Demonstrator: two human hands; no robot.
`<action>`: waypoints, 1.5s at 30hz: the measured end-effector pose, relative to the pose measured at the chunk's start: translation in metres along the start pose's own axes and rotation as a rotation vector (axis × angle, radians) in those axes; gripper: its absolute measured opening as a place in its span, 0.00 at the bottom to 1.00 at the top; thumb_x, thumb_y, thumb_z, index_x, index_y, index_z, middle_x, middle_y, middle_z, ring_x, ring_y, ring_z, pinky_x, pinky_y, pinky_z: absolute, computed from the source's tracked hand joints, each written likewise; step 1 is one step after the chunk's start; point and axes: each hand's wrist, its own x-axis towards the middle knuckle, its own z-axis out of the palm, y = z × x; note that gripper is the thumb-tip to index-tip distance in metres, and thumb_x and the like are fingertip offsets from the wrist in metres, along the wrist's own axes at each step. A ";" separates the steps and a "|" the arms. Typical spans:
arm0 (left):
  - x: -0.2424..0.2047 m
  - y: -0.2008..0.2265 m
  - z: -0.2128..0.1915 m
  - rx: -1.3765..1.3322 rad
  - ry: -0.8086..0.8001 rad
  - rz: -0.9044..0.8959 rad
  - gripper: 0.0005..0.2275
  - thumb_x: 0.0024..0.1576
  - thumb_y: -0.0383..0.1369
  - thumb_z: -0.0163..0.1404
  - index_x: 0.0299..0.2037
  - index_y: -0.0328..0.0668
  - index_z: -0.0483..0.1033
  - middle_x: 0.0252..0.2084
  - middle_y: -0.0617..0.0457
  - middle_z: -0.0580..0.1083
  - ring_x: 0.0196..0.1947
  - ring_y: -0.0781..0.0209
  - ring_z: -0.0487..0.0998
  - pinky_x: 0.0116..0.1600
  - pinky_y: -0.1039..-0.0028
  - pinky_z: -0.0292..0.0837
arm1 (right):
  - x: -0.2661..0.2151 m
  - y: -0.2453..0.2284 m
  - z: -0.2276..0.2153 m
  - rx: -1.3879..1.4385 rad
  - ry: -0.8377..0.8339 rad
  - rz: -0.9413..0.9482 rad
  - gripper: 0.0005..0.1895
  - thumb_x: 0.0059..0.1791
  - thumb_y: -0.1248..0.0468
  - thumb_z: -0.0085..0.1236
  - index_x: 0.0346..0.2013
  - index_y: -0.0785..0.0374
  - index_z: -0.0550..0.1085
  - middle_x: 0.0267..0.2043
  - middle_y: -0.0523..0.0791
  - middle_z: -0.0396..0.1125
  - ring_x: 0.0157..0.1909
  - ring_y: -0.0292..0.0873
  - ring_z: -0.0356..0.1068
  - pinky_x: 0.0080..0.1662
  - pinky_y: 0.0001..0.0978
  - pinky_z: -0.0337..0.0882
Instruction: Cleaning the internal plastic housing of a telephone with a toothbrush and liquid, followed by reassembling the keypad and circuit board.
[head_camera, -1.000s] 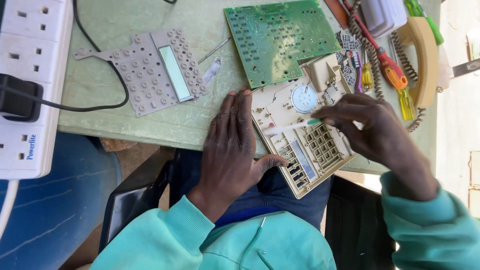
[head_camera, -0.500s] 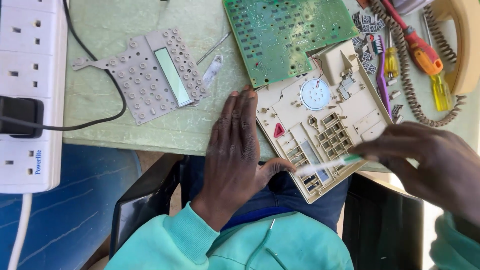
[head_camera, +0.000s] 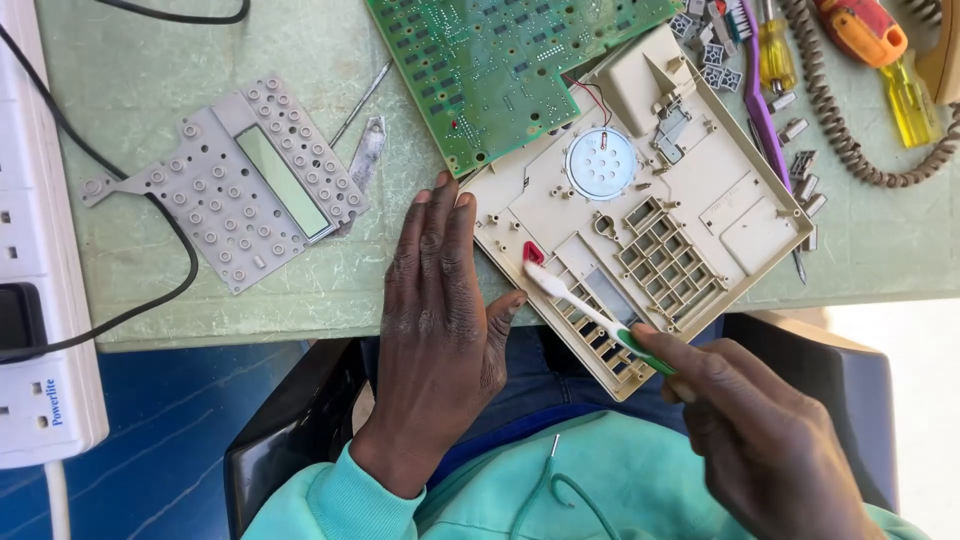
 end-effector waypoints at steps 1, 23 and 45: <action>0.000 0.000 0.000 0.001 -0.003 0.002 0.28 0.71 0.45 0.33 0.73 0.27 0.48 0.77 0.32 0.53 0.79 0.32 0.56 0.81 0.48 0.56 | 0.001 -0.003 0.006 0.003 0.001 0.003 0.27 0.54 0.72 0.40 0.66 0.52 0.71 0.34 0.40 0.67 0.23 0.36 0.64 0.30 0.24 0.69; -0.007 -0.002 0.005 0.083 -0.002 0.009 0.28 0.74 0.41 0.41 0.76 0.29 0.44 0.80 0.36 0.50 0.82 0.36 0.52 0.84 0.51 0.59 | -0.038 -0.007 0.018 -0.474 -0.164 0.125 0.43 0.46 0.67 0.51 0.74 0.32 0.57 0.36 0.37 0.59 0.20 0.48 0.59 0.20 0.36 0.66; -0.010 0.000 0.007 0.134 -0.031 0.001 0.29 0.77 0.42 0.36 0.78 0.30 0.39 0.81 0.38 0.43 0.84 0.38 0.46 0.87 0.50 0.57 | -0.041 -0.001 -0.009 -0.433 -0.355 0.277 0.46 0.45 0.57 0.59 0.75 0.23 0.55 0.40 0.35 0.67 0.24 0.46 0.74 0.30 0.46 0.73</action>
